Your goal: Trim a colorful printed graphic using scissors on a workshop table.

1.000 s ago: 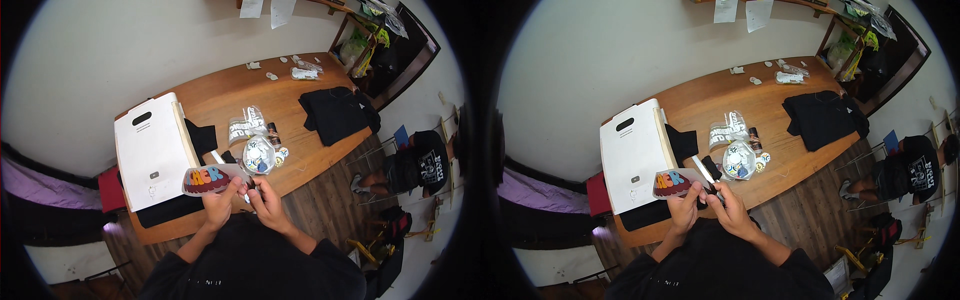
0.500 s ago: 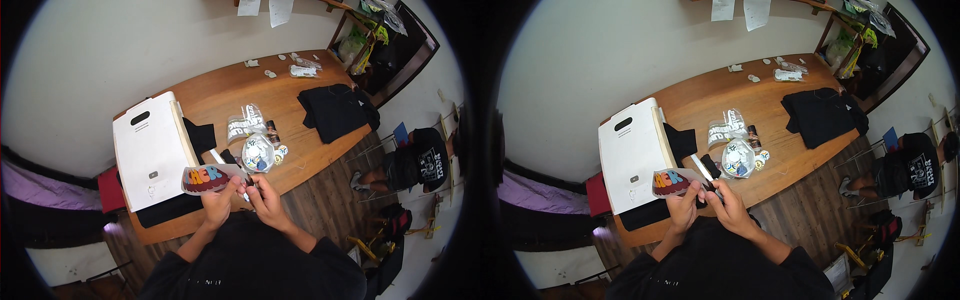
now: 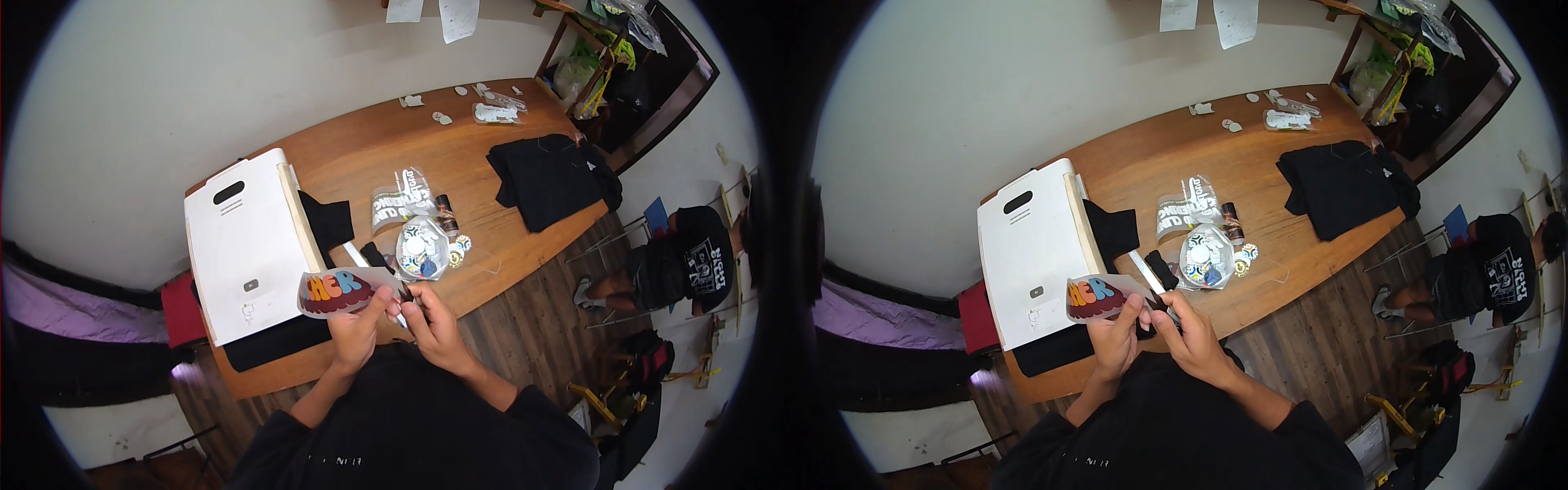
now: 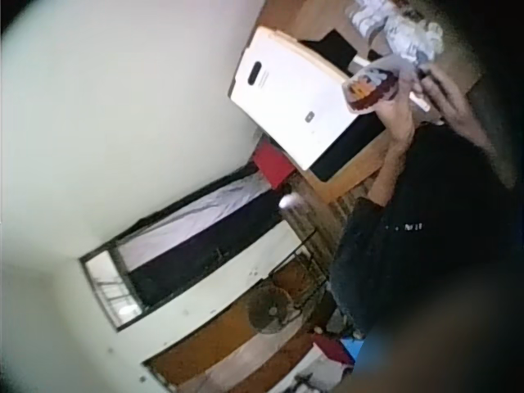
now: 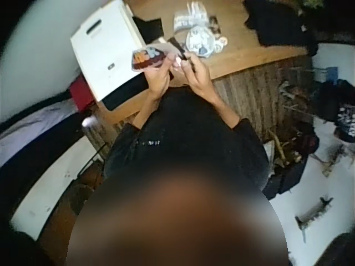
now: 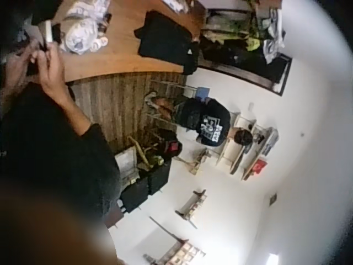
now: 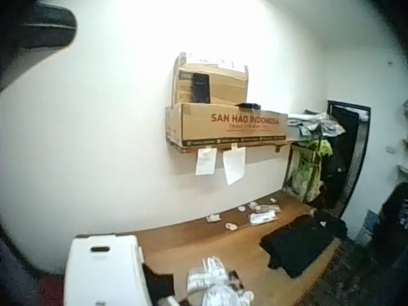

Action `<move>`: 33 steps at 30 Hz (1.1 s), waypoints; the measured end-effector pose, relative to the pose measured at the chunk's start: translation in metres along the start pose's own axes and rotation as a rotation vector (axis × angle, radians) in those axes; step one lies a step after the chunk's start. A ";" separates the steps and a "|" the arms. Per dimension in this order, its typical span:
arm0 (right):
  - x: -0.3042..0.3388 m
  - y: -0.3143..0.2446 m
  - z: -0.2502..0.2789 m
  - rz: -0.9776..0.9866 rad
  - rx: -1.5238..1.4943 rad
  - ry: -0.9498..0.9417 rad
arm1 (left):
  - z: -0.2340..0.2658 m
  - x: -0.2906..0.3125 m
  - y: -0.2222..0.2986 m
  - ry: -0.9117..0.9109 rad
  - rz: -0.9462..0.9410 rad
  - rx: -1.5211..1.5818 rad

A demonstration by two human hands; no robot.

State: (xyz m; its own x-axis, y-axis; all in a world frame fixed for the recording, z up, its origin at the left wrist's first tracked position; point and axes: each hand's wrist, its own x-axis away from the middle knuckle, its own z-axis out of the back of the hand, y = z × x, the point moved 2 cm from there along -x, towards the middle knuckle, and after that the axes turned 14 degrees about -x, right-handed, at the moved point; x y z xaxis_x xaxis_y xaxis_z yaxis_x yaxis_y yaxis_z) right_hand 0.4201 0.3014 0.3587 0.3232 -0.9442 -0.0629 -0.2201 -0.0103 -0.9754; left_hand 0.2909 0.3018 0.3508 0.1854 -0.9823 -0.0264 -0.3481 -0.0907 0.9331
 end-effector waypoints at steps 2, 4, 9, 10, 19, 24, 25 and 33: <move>0.000 0.000 0.000 -0.011 0.009 -0.008 | 0.000 0.000 0.001 -0.005 0.005 -0.011; 0.000 -0.003 -0.001 0.024 -0.014 -0.006 | 0.001 -0.001 0.000 -0.010 0.009 -0.022; -0.002 -0.006 -0.002 0.064 0.009 -0.015 | 0.003 -0.002 0.003 -0.032 -0.056 -0.109; -0.001 -0.006 -0.001 0.014 -0.007 -0.035 | 0.004 -0.002 0.003 -0.030 -0.056 -0.108; -0.004 -0.004 -0.003 0.109 0.004 -0.006 | 0.004 0.000 0.011 0.019 -0.122 -0.228; 0.000 -0.008 -0.002 -0.006 -0.038 -0.018 | -0.002 -0.003 0.025 -0.040 -0.222 -0.310; 0.000 -0.007 -0.002 -0.005 -0.051 -0.017 | -0.001 -0.003 0.025 -0.037 -0.222 -0.311; 0.000 -0.006 -0.001 0.004 -0.032 -0.016 | 0.003 0.000 0.019 -0.059 -0.119 -0.295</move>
State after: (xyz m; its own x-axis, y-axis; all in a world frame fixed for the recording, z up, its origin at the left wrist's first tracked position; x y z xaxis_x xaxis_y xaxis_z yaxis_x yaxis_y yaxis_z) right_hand 0.4207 0.3012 0.3646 0.3371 -0.9388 -0.0710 -0.2507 -0.0168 -0.9679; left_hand 0.2820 0.2996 0.3675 0.1524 -0.9762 -0.1546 -0.0441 -0.1630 0.9856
